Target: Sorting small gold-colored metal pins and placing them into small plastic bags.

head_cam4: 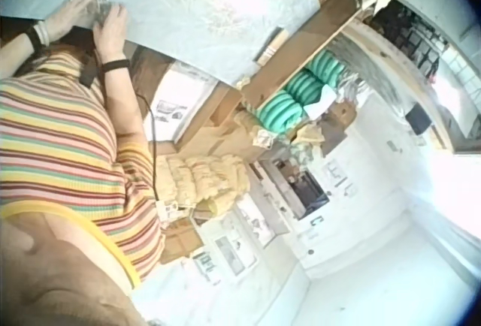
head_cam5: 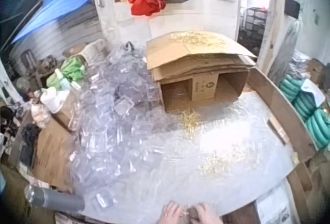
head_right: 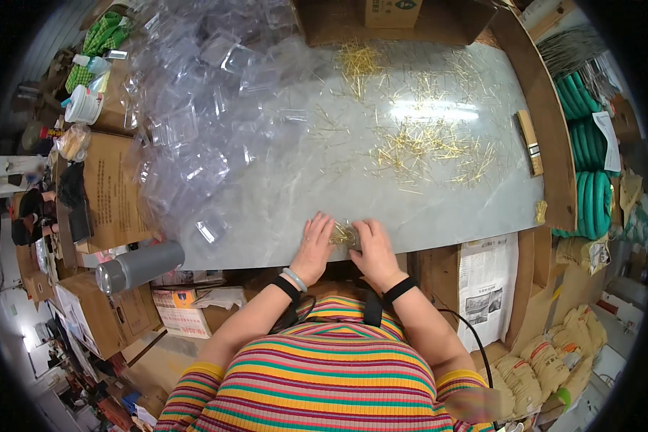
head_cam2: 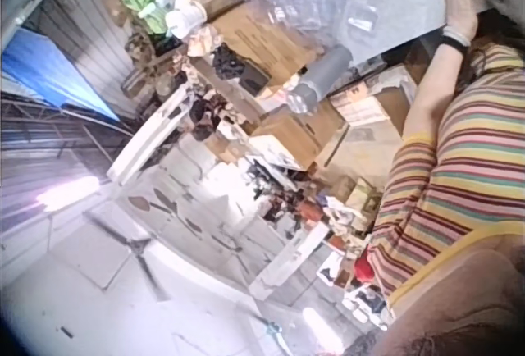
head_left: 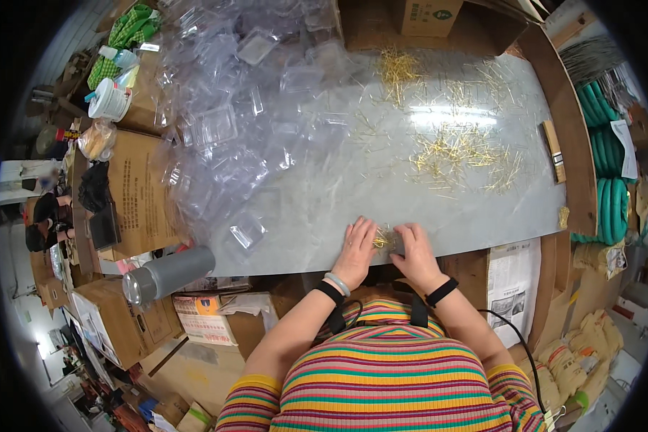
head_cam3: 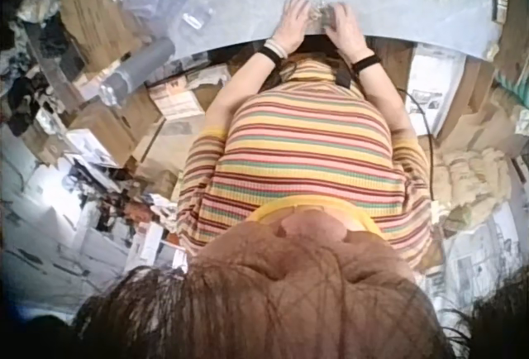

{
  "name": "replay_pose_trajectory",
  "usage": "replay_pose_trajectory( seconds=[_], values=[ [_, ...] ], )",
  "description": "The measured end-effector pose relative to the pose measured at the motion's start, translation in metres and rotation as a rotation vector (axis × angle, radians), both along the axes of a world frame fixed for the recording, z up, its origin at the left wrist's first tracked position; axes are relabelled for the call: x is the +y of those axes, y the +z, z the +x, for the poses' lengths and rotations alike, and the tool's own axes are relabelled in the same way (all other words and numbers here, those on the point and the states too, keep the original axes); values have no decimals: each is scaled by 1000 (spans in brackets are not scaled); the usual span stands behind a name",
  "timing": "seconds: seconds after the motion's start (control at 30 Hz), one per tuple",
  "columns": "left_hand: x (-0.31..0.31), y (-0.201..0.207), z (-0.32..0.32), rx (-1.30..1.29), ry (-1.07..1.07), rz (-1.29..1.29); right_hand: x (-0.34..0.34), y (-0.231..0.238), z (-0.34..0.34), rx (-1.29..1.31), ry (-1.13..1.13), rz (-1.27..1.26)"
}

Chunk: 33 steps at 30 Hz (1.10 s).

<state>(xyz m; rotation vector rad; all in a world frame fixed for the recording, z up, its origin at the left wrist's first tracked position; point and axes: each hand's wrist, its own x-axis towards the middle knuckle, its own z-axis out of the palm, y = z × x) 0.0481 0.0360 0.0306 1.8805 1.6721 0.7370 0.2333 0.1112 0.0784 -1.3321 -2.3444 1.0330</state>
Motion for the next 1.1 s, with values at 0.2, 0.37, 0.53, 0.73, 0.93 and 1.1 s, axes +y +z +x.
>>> replay_pose_trajectory(
  seconds=[0.2, 0.37, 0.53, 0.73, 0.93, 1.1],
  values=[
    [7, 25, -48, 179, -126, -35, 17, 8, -14, -18, 281, 289],
    [14, 32, -46, 180, -124, -79, 12, -19, -11, 22, 317, 301],
    [7, 19, -23, 20, 91, -161, 3, -28, -15, 47, 227, 314],
    [3, 29, -21, -28, 122, -160, -14, -27, -5, 108, 8, 252],
    [5, 18, -28, 163, -81, -26, -36, -33, -18, 122, -41, 229],
    [8, -13, -26, 210, -197, 40, -20, -41, -30, 292, 126, 117]
  ],
)
